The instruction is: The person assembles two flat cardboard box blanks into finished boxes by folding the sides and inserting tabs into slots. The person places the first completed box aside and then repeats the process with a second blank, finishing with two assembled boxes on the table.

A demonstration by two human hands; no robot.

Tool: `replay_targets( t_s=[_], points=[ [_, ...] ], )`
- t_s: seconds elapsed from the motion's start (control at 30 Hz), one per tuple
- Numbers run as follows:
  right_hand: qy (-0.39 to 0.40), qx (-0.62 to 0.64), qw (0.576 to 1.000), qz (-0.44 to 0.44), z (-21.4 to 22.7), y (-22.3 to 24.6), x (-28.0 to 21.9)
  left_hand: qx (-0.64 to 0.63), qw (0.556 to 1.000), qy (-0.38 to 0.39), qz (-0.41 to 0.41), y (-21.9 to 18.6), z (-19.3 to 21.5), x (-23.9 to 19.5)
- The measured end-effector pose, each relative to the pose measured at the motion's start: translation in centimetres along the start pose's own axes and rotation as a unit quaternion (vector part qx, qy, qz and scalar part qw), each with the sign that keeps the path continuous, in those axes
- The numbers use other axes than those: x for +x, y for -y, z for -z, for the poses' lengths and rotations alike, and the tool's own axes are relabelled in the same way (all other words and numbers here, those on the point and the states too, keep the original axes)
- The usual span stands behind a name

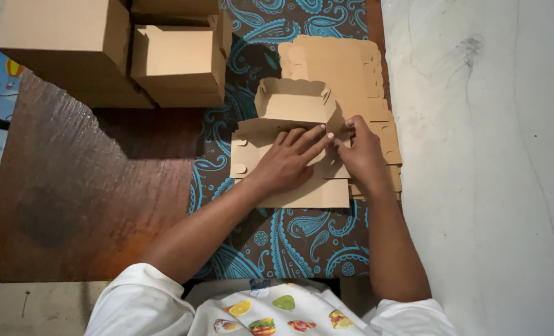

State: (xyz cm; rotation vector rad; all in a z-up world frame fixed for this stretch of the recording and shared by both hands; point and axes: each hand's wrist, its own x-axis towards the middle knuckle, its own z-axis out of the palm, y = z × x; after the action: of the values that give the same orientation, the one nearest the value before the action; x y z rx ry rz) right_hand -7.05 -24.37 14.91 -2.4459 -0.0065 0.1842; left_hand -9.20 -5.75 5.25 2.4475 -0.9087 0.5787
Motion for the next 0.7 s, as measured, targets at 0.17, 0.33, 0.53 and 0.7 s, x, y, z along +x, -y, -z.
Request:
replay_targets(
  t_s=[0.17, 0.33, 0.53, 0.7],
  points=[
    [-0.004, 0.192, 0.981, -0.006, -1.4, -3.6, 1.9, -0.007, 1.0, 0.022, 0.0, 0.2, -0.1, 0.1],
    [0.015, 0.386, 0.921, -0.038, -2.8, -4.3, 2.7, -0.065, 0.997, 0.049, -0.01, -0.1, 0.5, 0.3],
    [-0.002, 0.411, 0.912, -0.002, -3.7, -4.8, 2.8, -0.142, 0.988, 0.061, -0.016, -0.3, 1.0, 0.1],
    [-0.022, 0.395, 0.919, 0.004, -3.8, -4.8, 2.6, -0.188, 0.98, 0.068, -0.014, -1.0, 2.9, 0.2]
  ],
)
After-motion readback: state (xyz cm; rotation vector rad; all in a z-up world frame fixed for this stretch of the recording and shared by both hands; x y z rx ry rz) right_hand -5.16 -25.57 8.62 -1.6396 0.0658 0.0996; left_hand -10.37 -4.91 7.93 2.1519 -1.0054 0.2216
